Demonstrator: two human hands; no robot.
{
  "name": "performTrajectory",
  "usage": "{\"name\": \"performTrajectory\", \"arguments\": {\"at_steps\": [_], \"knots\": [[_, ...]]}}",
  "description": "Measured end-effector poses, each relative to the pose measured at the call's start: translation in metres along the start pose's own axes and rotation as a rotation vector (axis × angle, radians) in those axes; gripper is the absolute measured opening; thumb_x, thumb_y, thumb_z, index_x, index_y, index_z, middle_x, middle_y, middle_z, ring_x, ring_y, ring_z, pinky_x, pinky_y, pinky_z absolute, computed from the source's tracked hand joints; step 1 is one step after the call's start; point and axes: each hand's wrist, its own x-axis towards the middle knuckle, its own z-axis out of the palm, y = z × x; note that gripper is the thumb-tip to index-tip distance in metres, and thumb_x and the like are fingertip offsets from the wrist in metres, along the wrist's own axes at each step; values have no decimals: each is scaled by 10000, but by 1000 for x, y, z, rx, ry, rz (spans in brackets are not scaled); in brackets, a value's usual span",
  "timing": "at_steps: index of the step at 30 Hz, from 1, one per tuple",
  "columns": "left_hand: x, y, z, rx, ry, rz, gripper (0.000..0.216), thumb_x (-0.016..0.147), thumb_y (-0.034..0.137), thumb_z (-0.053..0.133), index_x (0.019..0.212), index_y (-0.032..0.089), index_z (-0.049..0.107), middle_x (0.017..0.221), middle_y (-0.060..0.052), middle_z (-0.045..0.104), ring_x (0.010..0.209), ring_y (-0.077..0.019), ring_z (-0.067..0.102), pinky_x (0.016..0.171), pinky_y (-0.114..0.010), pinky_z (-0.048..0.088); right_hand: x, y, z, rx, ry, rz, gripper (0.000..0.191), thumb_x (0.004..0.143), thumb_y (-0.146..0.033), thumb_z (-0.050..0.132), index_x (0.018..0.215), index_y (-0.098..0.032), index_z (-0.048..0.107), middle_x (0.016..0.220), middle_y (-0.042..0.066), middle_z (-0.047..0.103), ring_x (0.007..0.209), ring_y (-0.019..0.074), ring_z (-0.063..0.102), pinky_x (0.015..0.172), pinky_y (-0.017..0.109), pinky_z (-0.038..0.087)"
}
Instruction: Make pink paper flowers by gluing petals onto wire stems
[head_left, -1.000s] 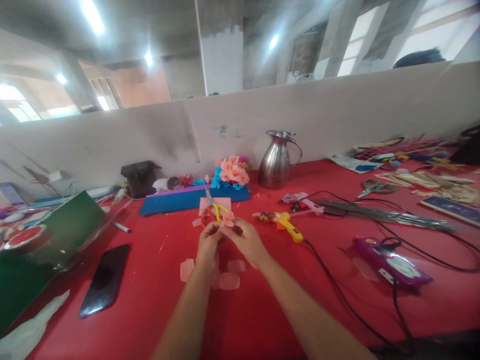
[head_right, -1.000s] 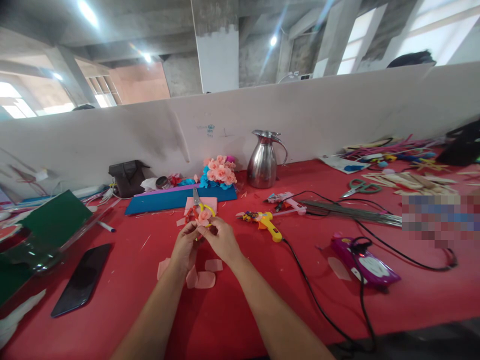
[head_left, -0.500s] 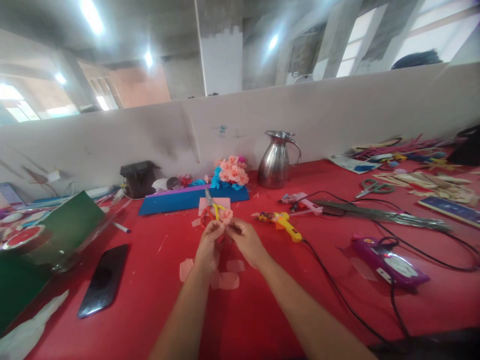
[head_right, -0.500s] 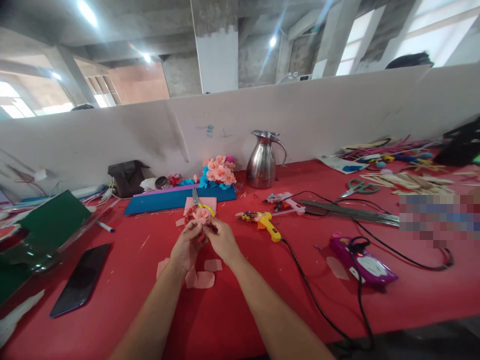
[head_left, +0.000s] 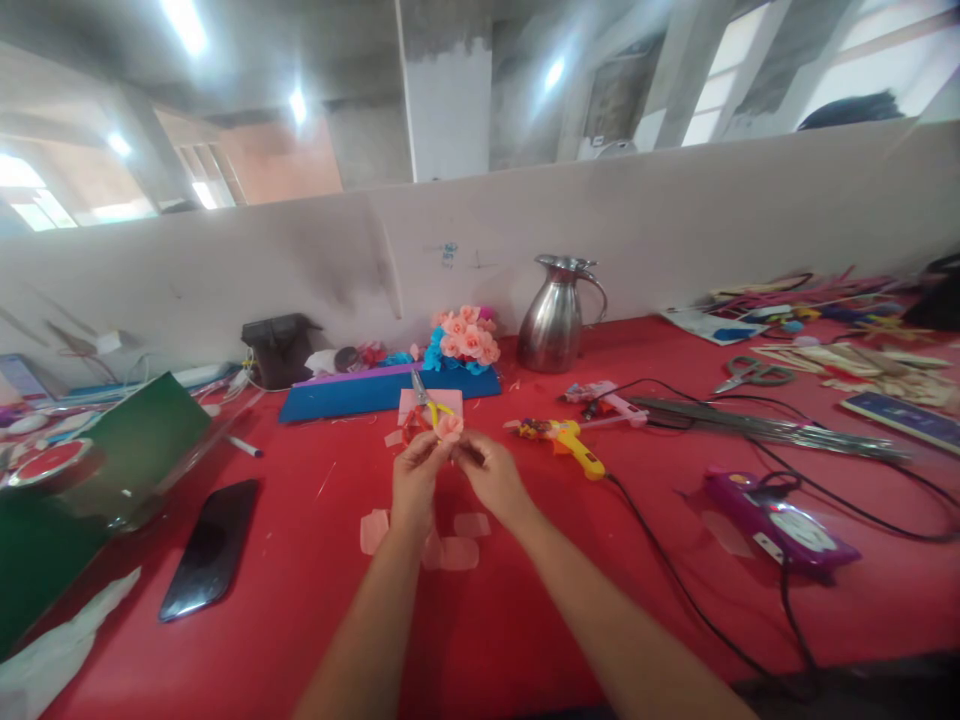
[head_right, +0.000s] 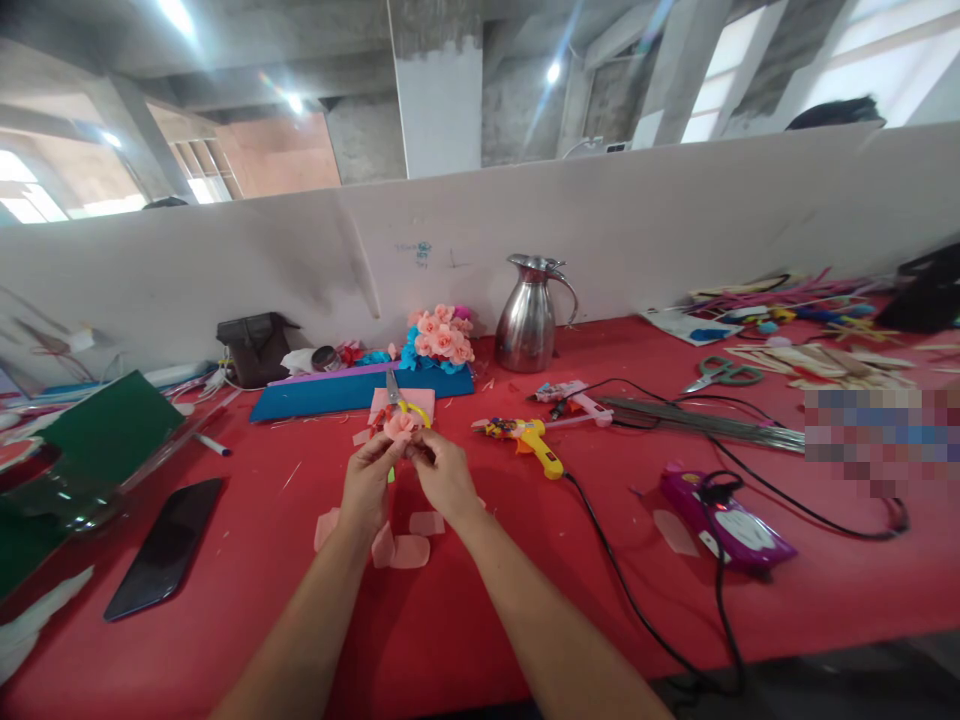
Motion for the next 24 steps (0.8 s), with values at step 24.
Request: {"name": "performTrajectory", "arguments": {"at_steps": [24], "knots": [[2, -10, -6, 92, 17, 63, 112, 621, 247, 708, 702, 171, 720, 716, -6, 597, 751, -119, 557, 740, -242, 436, 0, 4, -1, 16, 43, -2, 138, 761, -283, 547, 758, -180, 639, 747, 25, 674, 703, 168, 617, 675, 283, 476]]}}
